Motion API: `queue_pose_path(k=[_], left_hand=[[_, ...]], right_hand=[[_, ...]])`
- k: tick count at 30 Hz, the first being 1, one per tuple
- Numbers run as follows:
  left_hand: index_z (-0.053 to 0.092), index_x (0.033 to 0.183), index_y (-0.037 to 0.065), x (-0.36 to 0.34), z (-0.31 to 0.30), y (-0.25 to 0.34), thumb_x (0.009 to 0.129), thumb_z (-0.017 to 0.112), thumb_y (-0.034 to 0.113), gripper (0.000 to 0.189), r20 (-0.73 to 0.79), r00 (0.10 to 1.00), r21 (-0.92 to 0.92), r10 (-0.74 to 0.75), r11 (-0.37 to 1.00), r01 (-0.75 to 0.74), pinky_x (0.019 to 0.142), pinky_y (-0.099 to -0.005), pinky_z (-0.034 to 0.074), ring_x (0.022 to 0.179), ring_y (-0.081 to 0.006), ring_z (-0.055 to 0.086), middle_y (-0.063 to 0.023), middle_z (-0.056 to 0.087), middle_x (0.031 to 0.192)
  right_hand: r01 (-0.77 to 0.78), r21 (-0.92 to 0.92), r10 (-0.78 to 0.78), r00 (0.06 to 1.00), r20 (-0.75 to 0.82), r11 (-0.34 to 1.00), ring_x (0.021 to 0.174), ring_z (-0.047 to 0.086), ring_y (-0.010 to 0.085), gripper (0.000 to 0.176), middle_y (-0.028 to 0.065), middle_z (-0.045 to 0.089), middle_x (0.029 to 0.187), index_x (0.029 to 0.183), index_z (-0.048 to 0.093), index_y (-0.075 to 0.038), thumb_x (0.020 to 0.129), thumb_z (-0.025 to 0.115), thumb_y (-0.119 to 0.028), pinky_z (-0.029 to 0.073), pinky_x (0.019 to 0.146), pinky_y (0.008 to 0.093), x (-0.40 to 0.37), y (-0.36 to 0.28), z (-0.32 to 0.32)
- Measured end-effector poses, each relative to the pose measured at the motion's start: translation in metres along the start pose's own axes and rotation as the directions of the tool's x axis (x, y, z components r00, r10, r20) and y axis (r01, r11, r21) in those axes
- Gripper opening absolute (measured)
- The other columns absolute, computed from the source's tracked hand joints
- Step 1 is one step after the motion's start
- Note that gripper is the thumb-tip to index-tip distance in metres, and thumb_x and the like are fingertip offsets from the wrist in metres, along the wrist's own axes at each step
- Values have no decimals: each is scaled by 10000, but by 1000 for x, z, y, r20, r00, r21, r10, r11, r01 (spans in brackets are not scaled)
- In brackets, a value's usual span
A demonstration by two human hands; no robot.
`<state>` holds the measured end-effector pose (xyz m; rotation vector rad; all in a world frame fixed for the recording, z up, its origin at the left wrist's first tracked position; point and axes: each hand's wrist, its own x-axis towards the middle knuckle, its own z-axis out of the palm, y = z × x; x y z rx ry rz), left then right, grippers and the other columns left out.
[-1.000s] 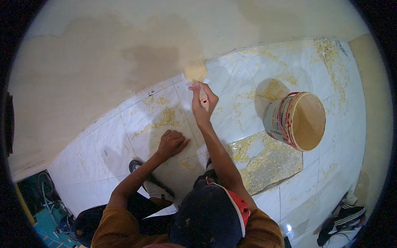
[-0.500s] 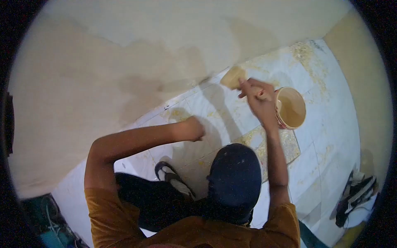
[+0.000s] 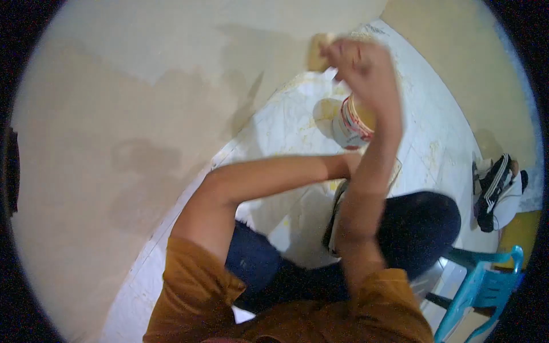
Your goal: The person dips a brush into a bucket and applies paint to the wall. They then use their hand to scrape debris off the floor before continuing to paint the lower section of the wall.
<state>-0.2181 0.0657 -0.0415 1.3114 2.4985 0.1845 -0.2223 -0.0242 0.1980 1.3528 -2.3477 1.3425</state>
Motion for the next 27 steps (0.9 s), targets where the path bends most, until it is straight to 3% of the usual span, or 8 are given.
queue_pose_path(k=[2,6,7,8,13,16,17,27], left_hand=[[704,1159,87,-8,105,-39,915,581,534,524,80,997,-86,15,996,-8,956,-463,485,1108,-347,643,-178,685,1185],[731,1031,89,-29,305,-79,919,570,497,453,293,946,-367,138,930,-22,888,-452,507,1018,-337,674,-165,713,1096],[731,1031,89,-96,230,-40,919,570,497,453,310,940,-376,143,927,-17,888,-452,507,1018,-337,674,-165,713,1096],[738,1082,77,-168,128,-17,932,539,527,515,273,953,-424,-134,872,244,906,-456,513,977,-310,694,-178,727,1048],[702,870,2,-225,141,-48,920,540,629,650,734,666,-494,-129,571,655,657,-421,570,679,-271,706,-128,730,827],[676,842,-9,-226,146,-62,906,542,659,684,814,564,-456,-135,452,767,589,-382,567,622,-256,691,-134,717,796],[698,962,10,-222,165,-72,872,564,695,703,823,555,-453,-119,452,768,717,-406,574,780,-261,710,-143,730,913],[695,995,20,-184,169,-108,867,567,701,705,716,676,-522,-174,509,684,747,-412,566,823,-262,705,-142,726,948]], right_hand=[[-226,274,275,949,-153,935,650,672,132,305,76,734,863,1055,732,7,979,629,-270,480,611,240,-43,6,50],[-166,657,473,820,-323,736,798,715,141,368,95,736,904,1260,638,45,1017,573,-224,483,664,233,-121,82,137],[-228,689,560,771,-304,688,809,717,142,367,96,736,900,1278,630,40,1017,575,-212,491,668,236,-137,96,153],[-287,718,641,715,-280,634,821,720,143,368,97,736,895,1296,621,36,1017,577,-200,499,673,238,-152,108,168],[-422,742,737,660,-143,521,826,724,147,401,126,744,918,1317,585,69,1002,606,-177,533,700,236,-169,132,223],[-427,768,734,674,-82,478,833,722,149,397,141,743,912,1309,580,90,992,607,-147,544,702,242,-159,122,252],[-456,741,706,707,-34,493,868,727,157,405,146,741,923,1322,569,90,992,597,-144,553,711,252,-154,121,259],[-288,843,637,767,-81,454,749,712,143,360,138,739,833,1199,613,158,971,603,-121,545,661,237,-41,22,215]])
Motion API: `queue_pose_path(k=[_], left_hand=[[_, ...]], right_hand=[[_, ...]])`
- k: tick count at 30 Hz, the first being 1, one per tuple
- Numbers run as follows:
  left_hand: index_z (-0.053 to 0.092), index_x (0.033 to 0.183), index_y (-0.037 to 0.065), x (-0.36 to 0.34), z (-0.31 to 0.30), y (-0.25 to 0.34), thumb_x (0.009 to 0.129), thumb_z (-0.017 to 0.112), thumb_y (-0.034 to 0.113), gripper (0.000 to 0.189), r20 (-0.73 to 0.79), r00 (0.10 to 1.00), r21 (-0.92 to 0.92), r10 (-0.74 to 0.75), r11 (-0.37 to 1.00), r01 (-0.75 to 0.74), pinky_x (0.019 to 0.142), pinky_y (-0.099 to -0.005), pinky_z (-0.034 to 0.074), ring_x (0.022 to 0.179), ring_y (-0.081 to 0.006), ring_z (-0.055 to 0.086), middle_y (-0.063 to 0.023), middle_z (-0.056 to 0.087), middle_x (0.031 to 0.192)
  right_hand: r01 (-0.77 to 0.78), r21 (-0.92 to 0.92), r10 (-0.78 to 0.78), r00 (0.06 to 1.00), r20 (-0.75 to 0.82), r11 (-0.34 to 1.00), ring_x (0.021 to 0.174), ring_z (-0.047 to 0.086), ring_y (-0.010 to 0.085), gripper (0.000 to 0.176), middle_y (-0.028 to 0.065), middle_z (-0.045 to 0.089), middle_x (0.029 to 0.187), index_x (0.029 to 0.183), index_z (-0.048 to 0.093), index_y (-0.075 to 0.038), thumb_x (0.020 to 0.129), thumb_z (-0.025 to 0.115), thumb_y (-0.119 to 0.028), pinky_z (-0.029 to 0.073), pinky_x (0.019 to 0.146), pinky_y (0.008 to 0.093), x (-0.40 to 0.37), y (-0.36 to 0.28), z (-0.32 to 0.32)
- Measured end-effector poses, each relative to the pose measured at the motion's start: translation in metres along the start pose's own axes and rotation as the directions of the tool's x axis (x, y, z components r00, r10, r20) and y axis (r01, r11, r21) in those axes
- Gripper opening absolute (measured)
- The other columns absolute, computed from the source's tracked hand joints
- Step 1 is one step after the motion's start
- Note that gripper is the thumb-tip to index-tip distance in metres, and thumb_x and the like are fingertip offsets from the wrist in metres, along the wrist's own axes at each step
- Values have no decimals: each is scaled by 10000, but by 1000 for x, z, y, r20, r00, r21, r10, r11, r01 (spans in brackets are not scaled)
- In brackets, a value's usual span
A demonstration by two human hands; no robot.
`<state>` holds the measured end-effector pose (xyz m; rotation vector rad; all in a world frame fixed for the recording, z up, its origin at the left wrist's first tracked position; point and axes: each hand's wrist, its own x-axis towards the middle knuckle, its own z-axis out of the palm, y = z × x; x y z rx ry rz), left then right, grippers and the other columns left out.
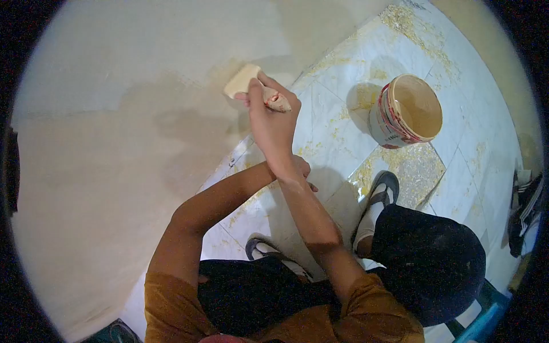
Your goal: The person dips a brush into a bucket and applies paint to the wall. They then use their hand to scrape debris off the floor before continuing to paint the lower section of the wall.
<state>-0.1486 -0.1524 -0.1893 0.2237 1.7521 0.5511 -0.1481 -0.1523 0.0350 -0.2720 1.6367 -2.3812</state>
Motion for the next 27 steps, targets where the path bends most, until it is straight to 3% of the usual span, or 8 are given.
queue_pose_path(k=[2,4,8,11,13,19,25,27], left_hand=[[695,1002,22,6,-6,1,866,567,702,705,-20,1000,18,22,1000,-22,754,-414,565,832,-263,703,-141,726,956],[694,1010,25,12,-3,-3,865,568,704,706,-35,998,39,46,998,-44,760,-415,563,842,-263,702,-141,725,964],[693,1024,29,4,9,-20,863,569,707,708,-67,993,72,100,993,-95,773,-418,560,861,-263,700,-140,724,979],[692,1035,32,12,9,-23,861,569,709,709,-99,985,100,144,986,-134,783,-420,558,875,-264,698,-140,723,991],[692,1043,35,13,8,-27,860,570,710,711,-124,977,116,175,980,-161,790,-421,556,884,-264,697,-139,722,999],[690,1064,41,15,9,-27,856,572,715,715,-198,946,170,257,959,-225,810,-425,551,913,-265,693,-138,720,1022],[689,1086,48,23,33,-11,853,573,719,720,-287,889,256,356,923,-287,830,-430,547,941,-266,690,-137,718,1045],[688,1094,50,30,34,-10,852,574,720,722,-301,873,277,384,911,-305,836,-431,545,951,-266,689,-137,717,1053]], right_hand=[[49,57,-49,999,-5,997,702,680,94,348,132,739,773,1199,619,147,978,592,-120,520,632,219,-4,-27,5],[145,219,-155,988,29,965,745,706,128,356,136,742,845,1245,600,135,991,576,-114,523,653,226,-9,-48,7],[150,368,-180,982,49,918,807,728,166,369,137,737,942,1294,579,112,1003,562,-115,525,663,238,-18,-62,8],[191,240,-216,973,82,952,852,735,186,371,134,727,1001,1310,579,93,1005,559,-119,524,653,246,-14,-24,7],[91,236,-101,994,33,967,831,735,181,360,128,729,995,1308,589,79,1004,560,-112,522,642,247,-13,7,2],[32,39,-31,998,-46,999,793,733,164,353,137,741,913,1277,592,114,993,566,-93,534,638,236,-12,69,-37],[31,-103,-26,998,50,994,839,747,209,306,132,733,943,1213,644,87,996,558,-110,580,684,265,-11,-1,-20],[186,-66,-174,972,156,980,823,746,216,282,143,731,1003,1173,666,72,994,568,-123,573,680,267,-11,-35,6]])
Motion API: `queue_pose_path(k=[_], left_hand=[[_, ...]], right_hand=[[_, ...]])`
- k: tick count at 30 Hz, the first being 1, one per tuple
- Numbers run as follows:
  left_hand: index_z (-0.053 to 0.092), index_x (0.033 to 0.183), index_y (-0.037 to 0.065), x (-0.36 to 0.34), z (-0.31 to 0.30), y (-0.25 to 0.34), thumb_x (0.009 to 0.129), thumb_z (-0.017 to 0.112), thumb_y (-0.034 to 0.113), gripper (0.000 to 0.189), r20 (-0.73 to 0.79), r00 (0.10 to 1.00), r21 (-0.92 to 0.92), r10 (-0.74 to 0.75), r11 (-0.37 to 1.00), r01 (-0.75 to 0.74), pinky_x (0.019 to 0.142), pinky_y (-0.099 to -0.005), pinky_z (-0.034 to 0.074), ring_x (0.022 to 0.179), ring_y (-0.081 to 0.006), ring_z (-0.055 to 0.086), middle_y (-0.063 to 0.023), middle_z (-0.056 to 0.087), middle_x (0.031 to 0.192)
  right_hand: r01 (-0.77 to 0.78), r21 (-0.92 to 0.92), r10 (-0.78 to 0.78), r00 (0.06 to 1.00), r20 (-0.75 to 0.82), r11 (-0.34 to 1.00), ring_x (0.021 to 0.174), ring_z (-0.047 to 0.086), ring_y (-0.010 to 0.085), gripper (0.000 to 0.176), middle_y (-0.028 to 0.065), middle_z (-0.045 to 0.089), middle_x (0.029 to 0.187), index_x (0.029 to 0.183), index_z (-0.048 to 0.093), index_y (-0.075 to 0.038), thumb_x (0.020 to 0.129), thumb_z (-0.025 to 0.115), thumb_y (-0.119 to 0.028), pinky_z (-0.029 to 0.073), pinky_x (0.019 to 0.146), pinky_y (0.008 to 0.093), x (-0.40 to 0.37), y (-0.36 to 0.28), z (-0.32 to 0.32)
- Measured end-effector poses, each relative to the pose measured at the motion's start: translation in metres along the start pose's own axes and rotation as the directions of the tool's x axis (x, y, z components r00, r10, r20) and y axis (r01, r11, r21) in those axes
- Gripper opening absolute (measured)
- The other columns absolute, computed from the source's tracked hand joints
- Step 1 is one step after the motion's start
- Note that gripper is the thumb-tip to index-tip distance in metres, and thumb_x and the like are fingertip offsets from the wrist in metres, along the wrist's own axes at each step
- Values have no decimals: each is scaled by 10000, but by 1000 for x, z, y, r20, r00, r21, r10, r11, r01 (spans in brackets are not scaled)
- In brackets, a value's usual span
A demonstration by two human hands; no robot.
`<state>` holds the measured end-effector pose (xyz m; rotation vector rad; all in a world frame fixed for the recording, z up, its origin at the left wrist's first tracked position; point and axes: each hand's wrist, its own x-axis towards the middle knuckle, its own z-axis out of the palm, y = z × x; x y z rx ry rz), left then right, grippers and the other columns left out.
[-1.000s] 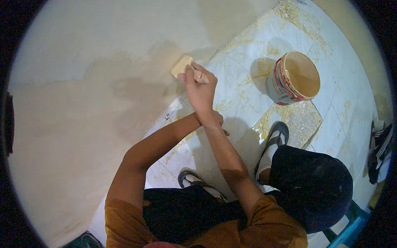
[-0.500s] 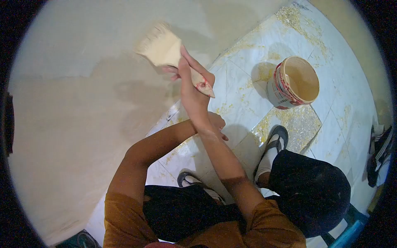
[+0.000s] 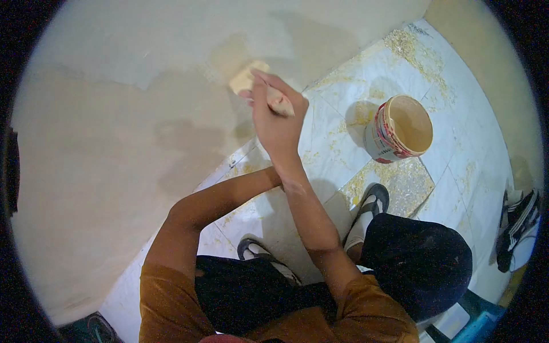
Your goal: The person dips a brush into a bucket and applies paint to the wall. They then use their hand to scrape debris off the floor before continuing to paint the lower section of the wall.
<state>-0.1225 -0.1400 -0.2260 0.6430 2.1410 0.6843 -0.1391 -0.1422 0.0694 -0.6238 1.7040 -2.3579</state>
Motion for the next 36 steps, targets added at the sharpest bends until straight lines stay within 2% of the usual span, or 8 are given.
queue_pose_path(k=[7,16,18,22,24,28,33,36], left_hand=[[687,1119,58,2,-6,-23,848,575,726,729,-44,995,47,87,995,-85,859,-436,540,984,-268,684,-135,714,1080],[685,1148,67,-13,36,-33,843,577,731,739,-112,975,104,192,978,-180,886,-441,533,1022,-269,680,-134,712,1111],[690,1110,128,-34,22,-16,953,558,430,365,-44,998,216,-39,975,48,1088,-428,373,1124,-288,550,-108,643,1171],[690,1123,138,-28,26,-19,959,572,431,355,-126,992,254,20,967,12,1077,-399,381,1083,-282,567,-89,651,1135],[462,1471,187,-17,31,-26,856,665,611,773,-195,965,203,173,970,-133,1103,-441,387,1330,-317,490,-106,525,1454],[445,1488,196,4,41,-41,851,682,591,786,-287,861,193,421,905,-378,1141,-438,349,1378,-314,433,-103,463,1511],[493,1459,203,-76,-32,32,882,660,555,697,108,983,-78,-147,985,155,1139,-436,347,1375,-318,436,-101,498,1484],[515,1440,186,-60,-7,15,893,648,552,672,-4,999,-47,-33,998,33,1138,-435,343,1366,-318,444,-107,513,1468]], right_hand=[[179,403,-183,983,-29,898,816,738,186,256,125,730,949,1130,684,71,989,584,-117,556,688,251,9,-63,22],[-19,124,22,999,-27,992,830,743,254,293,150,708,1066,1174,654,84,1016,550,-139,567,716,304,-24,69,-21],[-124,16,124,992,-19,992,828,745,238,274,138,719,1015,1160,666,79,1009,549,-117,572,700,284,-28,84,-33],[-136,-35,136,991,-9,990,824,747,208,236,117,728,948,1124,691,63,991,556,-78,573,695,263,-27,71,-32],[-72,-27,72,997,6,997,801,745,199,218,116,728,942,1094,695,70,985,567,-69,567,684,256,-19,37,-8],[82,45,-85,993,84,996,796,742,218,240,137,725,994,1094,679,87,993,557,-94,545,657,258,2,-26,15],[277,290,-297,955,27,916,821,736,187,254,121,722,994,1089,691,63,1004,557,-135,526,687,251,3,-58,17],[105,260,-131,988,86,960,828,734,187,259,116,722,998,1093,693,56,1014,550,-146,523,686,250,0,-43,18]])
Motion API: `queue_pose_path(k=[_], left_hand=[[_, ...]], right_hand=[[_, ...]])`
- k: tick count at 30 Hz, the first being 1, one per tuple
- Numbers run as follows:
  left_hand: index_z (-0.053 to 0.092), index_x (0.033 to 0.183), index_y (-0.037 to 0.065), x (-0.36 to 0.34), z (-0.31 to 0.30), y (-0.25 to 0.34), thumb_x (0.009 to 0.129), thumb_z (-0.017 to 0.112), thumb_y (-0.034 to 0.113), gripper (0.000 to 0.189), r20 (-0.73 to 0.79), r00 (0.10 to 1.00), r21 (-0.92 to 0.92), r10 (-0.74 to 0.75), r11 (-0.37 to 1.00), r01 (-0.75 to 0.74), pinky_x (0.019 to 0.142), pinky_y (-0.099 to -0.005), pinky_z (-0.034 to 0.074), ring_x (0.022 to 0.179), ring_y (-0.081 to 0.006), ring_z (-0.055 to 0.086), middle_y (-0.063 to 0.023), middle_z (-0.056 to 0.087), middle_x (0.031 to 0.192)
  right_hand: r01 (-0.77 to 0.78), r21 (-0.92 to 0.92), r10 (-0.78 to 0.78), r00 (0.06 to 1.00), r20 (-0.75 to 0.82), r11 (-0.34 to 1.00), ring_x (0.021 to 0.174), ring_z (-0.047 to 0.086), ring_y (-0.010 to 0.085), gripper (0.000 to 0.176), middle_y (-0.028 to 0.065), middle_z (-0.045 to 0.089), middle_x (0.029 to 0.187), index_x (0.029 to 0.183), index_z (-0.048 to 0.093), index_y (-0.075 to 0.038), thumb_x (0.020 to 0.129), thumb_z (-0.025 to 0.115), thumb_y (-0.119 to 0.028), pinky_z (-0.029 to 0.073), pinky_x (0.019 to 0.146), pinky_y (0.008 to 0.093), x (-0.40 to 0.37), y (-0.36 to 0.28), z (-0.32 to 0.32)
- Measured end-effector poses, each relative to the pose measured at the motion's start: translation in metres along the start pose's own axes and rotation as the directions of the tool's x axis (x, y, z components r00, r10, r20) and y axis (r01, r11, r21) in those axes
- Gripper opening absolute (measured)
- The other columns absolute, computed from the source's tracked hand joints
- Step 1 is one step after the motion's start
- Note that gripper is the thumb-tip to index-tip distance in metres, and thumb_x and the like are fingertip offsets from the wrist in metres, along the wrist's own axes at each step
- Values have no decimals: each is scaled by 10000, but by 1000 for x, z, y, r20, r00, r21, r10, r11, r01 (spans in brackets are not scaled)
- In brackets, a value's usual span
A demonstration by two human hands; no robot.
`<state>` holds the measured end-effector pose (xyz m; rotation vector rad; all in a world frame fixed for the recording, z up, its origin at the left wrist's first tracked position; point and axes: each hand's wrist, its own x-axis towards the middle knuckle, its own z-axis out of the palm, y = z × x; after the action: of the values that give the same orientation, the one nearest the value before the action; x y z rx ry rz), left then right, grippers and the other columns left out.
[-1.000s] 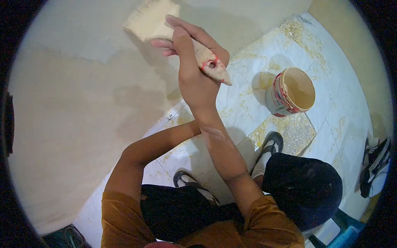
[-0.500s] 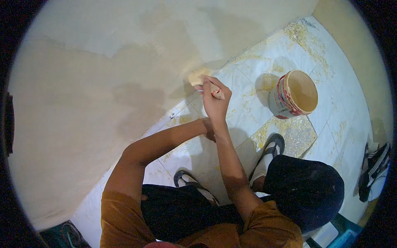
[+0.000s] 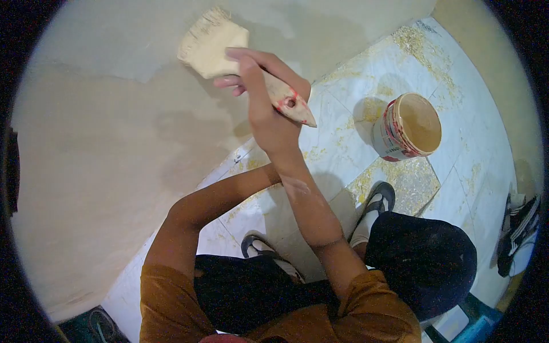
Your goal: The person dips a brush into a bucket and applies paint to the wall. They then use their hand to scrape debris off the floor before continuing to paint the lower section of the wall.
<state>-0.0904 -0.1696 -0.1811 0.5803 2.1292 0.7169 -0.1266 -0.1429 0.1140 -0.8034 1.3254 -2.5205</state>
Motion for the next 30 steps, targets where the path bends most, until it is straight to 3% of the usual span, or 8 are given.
queue_pose_path(k=[3,10,16,18,20,22,25,30], left_hand=[[548,1411,161,29,25,-32,909,631,547,640,-165,969,92,186,981,-173,1137,-434,337,1354,-317,456,-116,535,1443],[588,1363,139,67,55,-73,896,622,592,652,-197,961,121,194,978,-172,1104,-430,373,1315,-319,498,-131,568,1401],[542,1405,171,12,7,-4,812,650,701,802,49,975,242,-216,950,198,1029,-442,450,1230,-308,583,-103,634,1312],[651,1152,108,14,24,-26,1030,541,322,270,-187,982,144,-16,989,44,1052,-387,381,1095,-227,535,-74,626,1134],[621,1212,133,5,19,-18,1004,555,376,326,-154,988,132,0,991,20,1073,-390,373,1149,-238,517,-70,603,1203],[561,1332,183,-18,-8,10,951,583,482,484,-98,995,111,32,994,-21,1114,-394,356,1259,-260,483,-62,556,1342],[500,1452,234,-25,-18,19,899,612,588,666,-43,997,83,63,995,-59,1156,-399,340,1368,-282,449,-54,508,1481],[515,1433,218,1,9,-11,870,654,579,683,-133,988,122,78,991,-62,1111,-417,381,1310,-290,498,-65,559,1412]], right_hand=[[-41,-39,39,998,-57,998,830,734,189,267,107,720,1013,1117,686,46,1024,542,-160,518,678,249,-14,44,-17],[-182,-162,165,980,-111,970,821,739,221,306,126,712,1004,1165,669,45,1031,529,-193,537,636,282,-47,98,-58],[-187,-432,165,982,-90,882,776,733,168,261,93,727,913,1098,713,22,1007,574,-180,540,642,266,-37,66,-59],[-134,-400,126,991,-46,907,770,733,175,260,100,728,922,1088,714,29,1000,584,-178,543,643,267,-24,49,-39],[-88,-365,91,996,-10,927,763,732,181,259,107,729,930,1078,715,37,994,593,-176,545,643,269,-15,31,-19],[-49,-134,47,999,-16,990,743,717,152,212,91,718,818,1025,714,44,994,590,-125,548,668,259,-6,13,-6],[3,54,-1,1000,-23,999,791,720,166,247,108,728,895,1055,699,52,1011,566,-151,551,699,272,-3,-9,-1],[-43,-51,43,999,8,998,828,719,169,262,117,731,965,1081,691,48,1022,554,-169,542,717,270,-16,34,-12]])
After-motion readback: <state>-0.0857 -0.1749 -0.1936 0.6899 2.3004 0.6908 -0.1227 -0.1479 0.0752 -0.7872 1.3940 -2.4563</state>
